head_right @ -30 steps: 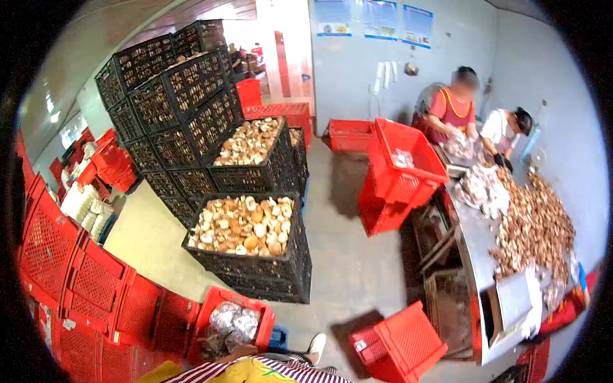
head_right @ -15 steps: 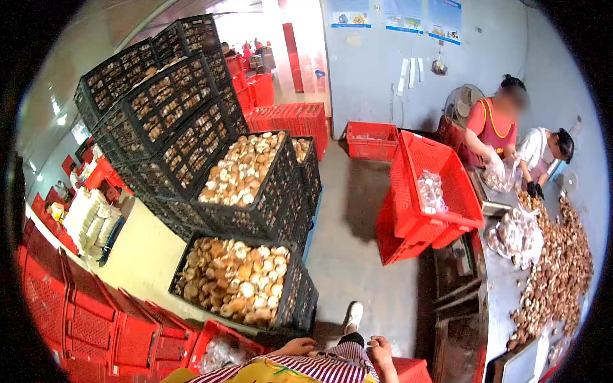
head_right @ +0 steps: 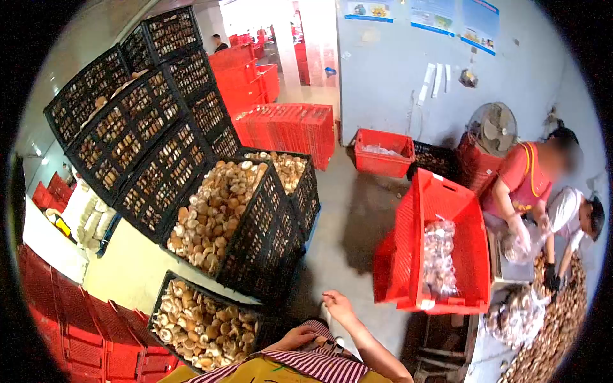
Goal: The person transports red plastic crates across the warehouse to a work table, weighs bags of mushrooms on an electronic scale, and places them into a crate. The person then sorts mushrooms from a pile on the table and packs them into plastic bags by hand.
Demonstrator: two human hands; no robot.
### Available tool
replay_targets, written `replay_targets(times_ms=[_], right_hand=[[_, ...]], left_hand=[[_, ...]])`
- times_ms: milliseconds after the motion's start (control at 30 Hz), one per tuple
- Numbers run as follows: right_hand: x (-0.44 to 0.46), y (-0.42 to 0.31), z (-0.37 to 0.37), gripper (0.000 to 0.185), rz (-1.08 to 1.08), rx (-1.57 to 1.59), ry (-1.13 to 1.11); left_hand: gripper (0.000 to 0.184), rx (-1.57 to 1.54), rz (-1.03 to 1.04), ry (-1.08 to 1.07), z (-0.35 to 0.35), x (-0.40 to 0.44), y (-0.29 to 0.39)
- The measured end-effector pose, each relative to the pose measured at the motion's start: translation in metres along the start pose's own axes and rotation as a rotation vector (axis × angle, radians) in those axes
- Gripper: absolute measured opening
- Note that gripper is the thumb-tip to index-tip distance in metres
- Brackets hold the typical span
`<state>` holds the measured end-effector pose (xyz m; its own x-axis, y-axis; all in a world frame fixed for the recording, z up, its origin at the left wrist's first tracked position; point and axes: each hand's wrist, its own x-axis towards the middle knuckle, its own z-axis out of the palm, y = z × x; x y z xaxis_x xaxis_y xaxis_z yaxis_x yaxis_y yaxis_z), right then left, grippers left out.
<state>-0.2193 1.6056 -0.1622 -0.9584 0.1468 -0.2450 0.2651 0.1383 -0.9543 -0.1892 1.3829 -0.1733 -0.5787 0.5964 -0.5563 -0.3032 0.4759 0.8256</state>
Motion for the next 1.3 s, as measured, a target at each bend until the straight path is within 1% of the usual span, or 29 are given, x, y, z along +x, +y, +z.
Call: replay_targets(times_ms=[33,67,133,167,200,267,300,333,400,433,467,533,567,633,667,733,800,867,900,933,967,1000,1033,1067,1133,1167,1200,1267,1300], right_hand=[[0.028,-0.007,0.002,0.027,-0.02,0.058,-0.036],[0.054,-0.013,0.001,0.027,-0.02,0.054,-0.044],[0.099,-0.037,-0.002,0.028,-0.064,-0.046,-0.146],[0.119,-0.049,-0.008,0.028,0.0,-0.057,-0.176],[0.149,-0.041,-0.013,0.028,-0.006,-0.07,-0.183],[0.203,-0.008,-0.017,0.029,-0.006,-0.169,-0.194],[0.224,-0.008,-0.021,0.032,0.085,-0.256,-0.163],[0.245,-0.02,-0.028,0.032,0.093,-0.255,-0.172],[0.286,-0.041,-0.047,0.035,0.037,-0.496,-0.29],[0.306,-0.045,-0.05,0.037,0.04,-0.463,-0.241],[0.326,-0.047,-0.054,0.036,0.066,-0.426,-0.226],[0.356,-0.065,-0.066,0.035,0.09,-0.308,-0.19],[0.368,-0.069,-0.074,0.035,0.103,-0.297,-0.173],[0.397,-0.073,-0.09,0.034,0.199,-0.169,-0.162],[0.408,-0.065,-0.1,0.034,0.211,-0.162,-0.149],[0.434,-0.05,-0.128,0.034,0.305,-0.091,-0.22],[0.459,-0.055,-0.163,0.034,0.394,-0.091,-0.218],[0.501,-0.021,-0.194,0.032,0.358,-0.248,-0.192],[0.524,-0.018,-0.209,0.031,0.401,-0.186,-0.158],[0.545,-0.02,-0.223,0.03,0.451,-0.125,-0.125],[0.567,-0.013,-0.235,0.03,0.425,-0.144,-0.161],[0.597,-0.003,-0.252,0.03,0.29,-0.237,-0.123],[0.631,-0.008,-0.268,0.03,0.158,-0.324,-0.08],[0.662,-0.012,-0.282,0.03,0.147,-0.335,-0.1],[0.714,-0.041,-0.303,0.032,0.367,-0.053,-0.099],[0.735,-0.081,-0.309,0.031,0.401,-0.136,-0.106],[0.755,-0.088,-0.314,0.031,0.412,-0.145,-0.114],[0.812,-0.095,-0.322,0.028,0.151,-0.248,-0.085],[0.834,-0.103,-0.324,0.028,0.152,-0.257,-0.087]], left_hand=[[0.039,0.023,0.09,0.052,-0.006,0.023,-0.003],[0.039,0.017,0.089,0.057,-0.016,0.047,-0.005],[0.037,-0.051,-0.075,0.006,-0.043,0.079,0.028],[0.036,-0.077,-0.072,0.014,-0.054,0.109,0.02],[0.035,0.001,-0.025,0.069,-0.071,0.113,0.067],[0.037,-0.055,-0.025,0.172,-0.102,0.168,0.06],[0.037,-0.071,0.077,0.206,-0.122,0.18,0.077],[0.039,-0.07,-0.041,0.23,-0.141,0.182,0.114],[0.038,-0.08,0.014,0.329,-0.169,0.221,0.113],[0.038,-0.014,0.073,0.343,-0.183,0.233,0.122],[0.035,-0.073,0.071,0.354,-0.191,0.243,0.129],[0.036,-0.057,-0.041,0.301,-0.209,0.267,0.149],[0.036,-0.045,-0.046,0.281,-0.216,0.283,0.16],[0.037,-0.121,-0.154,0.184,-0.23,0.305,0.197],[0.037,-0.114,-0.159,0.168,-0.236,0.322,0.204],[0.039,-0.139,-0.103,0.194,-0.253,0.362,0.216],[0.041,-0.217,-0.12,0.214,-0.266,0.407,0.219],[0.042,-0.237,-0.117,0.248,-0.284,0.453,0.222],[0.043,-0.182,-0.138,0.261,-0.293,0.471,0.235],[0.045,-0.151,-0.192,0.285,-0.302,0.479,0.273],[0.045,-0.048,-0.142,0.285,-0.309,0.502,0.265],[0.046,0.059,-0.085,0.281,-0.318,0.533,0.261],[0.046,-0.003,-0.201,0.224,-0.33,0.541,0.307],[0.046,-0.02,-0.2,0.243,-0.341,0.565,0.319],[0.044,0.039,-0.074,0.277,-0.355,0.607,0.331],[0.045,0.046,-0.051,0.368,-0.36,0.618,0.352],[0.044,0.05,-0.014,0.396,-0.369,0.631,0.371],[0.04,-0.031,-0.02,0.413,-0.393,0.665,0.404],[0.037,-0.022,0.007,0.437,-0.406,0.683,0.412]])
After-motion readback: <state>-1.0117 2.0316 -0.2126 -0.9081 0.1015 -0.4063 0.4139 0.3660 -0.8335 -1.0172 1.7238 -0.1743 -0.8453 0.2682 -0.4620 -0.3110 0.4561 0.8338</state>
